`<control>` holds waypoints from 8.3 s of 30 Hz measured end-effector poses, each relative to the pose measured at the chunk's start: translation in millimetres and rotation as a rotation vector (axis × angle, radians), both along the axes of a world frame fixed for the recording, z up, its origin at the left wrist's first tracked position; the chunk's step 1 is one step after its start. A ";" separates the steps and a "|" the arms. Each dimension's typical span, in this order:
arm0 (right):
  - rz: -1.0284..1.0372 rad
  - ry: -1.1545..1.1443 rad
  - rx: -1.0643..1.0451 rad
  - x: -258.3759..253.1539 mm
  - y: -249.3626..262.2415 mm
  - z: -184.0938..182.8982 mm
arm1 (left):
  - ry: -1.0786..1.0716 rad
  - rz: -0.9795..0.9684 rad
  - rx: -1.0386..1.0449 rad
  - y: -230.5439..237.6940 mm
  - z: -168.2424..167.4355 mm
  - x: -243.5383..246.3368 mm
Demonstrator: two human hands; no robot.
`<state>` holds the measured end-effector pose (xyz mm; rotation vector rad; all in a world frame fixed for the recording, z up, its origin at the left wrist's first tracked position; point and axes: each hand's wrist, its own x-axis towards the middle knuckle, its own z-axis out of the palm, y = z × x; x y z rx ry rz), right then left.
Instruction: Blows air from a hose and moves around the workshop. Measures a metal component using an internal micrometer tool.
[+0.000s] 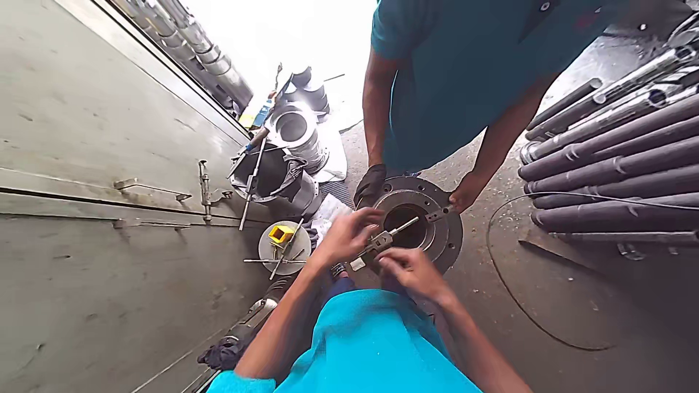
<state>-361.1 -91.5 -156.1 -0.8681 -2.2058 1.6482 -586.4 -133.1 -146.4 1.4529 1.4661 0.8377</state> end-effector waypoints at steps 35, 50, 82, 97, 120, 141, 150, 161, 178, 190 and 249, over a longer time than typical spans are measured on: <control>0.197 -0.414 0.111 47.2 80.7 8.6 | -0.343 0.839 -0.095 -44.0 -29.1 28.7; 0.003 0.007 -0.082 -9.1 -17.8 -3.7 | 0.101 -0.065 0.052 11.2 3.3 -1.4; -0.146 -0.049 0.610 6.0 80.9 -1.2 | -0.285 0.389 -0.125 -104.8 -28.7 36.9; -0.132 -0.411 0.497 42.1 -26.3 -16.8 | -0.519 0.279 -0.070 23.7 -30.5 -22.5; -0.428 -0.104 -0.603 -72.7 -56.7 -7.3 | 0.355 -0.433 -0.230 104.1 23.8 85.3; -0.101 -0.470 0.443 46.5 -17.7 -5.4 | -0.467 0.540 -0.040 -1.9 -37.0 13.0; -0.145 -0.369 0.365 58.2 63.9 -14.6 | -0.093 0.539 0.027 -64.5 -40.8 14.0; 0.281 -0.389 -0.095 56.5 52.9 7.2 | -0.364 0.641 -0.062 -10.8 -28.7 24.7; -0.171 -0.048 0.489 13.0 45.0 6.8 | -0.303 0.156 -0.089 -73.0 -32.0 -16.4; -0.112 -0.323 0.388 25.2 -43.0 -15.5 | -0.338 0.303 -0.082 55.2 -33.8 8.8; -0.061 0.092 0.006 -7.3 -13.9 -6.9 | -0.027 0.030 0.019 -3.4 -17.0 5.5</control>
